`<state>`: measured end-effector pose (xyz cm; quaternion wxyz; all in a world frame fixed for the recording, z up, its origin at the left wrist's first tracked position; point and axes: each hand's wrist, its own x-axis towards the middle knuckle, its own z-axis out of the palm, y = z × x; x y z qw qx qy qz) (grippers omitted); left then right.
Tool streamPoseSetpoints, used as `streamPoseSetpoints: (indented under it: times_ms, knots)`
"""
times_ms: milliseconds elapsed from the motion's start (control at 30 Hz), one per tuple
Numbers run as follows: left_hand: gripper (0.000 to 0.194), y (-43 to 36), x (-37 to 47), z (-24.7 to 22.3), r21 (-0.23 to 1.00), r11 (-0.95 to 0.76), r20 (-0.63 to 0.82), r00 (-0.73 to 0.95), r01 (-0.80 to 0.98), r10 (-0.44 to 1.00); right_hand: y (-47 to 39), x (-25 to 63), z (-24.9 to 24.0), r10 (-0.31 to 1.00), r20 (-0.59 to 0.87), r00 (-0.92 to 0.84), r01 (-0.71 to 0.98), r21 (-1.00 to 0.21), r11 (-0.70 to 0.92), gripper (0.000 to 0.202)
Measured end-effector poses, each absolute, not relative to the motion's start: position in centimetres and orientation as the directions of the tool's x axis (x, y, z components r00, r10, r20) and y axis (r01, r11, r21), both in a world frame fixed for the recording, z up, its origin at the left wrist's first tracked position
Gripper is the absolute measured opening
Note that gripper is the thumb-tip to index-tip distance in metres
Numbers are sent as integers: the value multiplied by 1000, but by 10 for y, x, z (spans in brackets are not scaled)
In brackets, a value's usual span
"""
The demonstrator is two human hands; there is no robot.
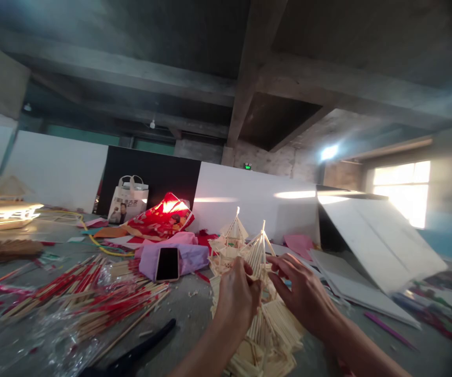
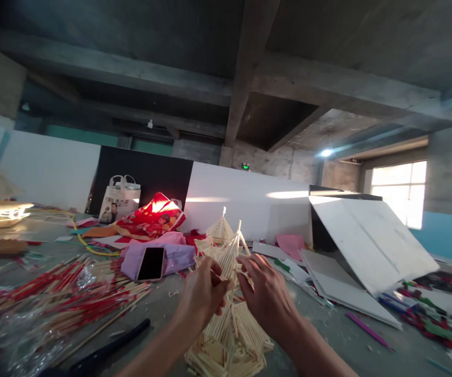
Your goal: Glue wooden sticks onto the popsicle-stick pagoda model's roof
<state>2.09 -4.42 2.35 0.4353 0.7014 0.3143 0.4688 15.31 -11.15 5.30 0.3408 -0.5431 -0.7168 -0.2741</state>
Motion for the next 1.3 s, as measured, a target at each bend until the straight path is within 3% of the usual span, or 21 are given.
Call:
streamPoseSetpoints:
  times_ms: [367,500,733,1000,1300]
  knots:
    - [21,-40,27,36,909,-414,371,352,54,859,-109,155,51,610,735,-297,948,150,281,21]
    - [20,-40,25,35,854,-509,457,315,105,832,-110,152,49,602,719,-347,938,263,228,23]
    - [21,-43,20,26,774,-613,557,286,161,779,-114,144,51,612,697,-374,921,356,158,19]
    - [25,-42,25,31,820,-564,521,281,98,806,-114,145,51,643,673,-365,911,402,96,21]
    - [24,-48,20,16,768,-622,562,305,153,769,-112,147,49,646,658,-387,886,459,64,21]
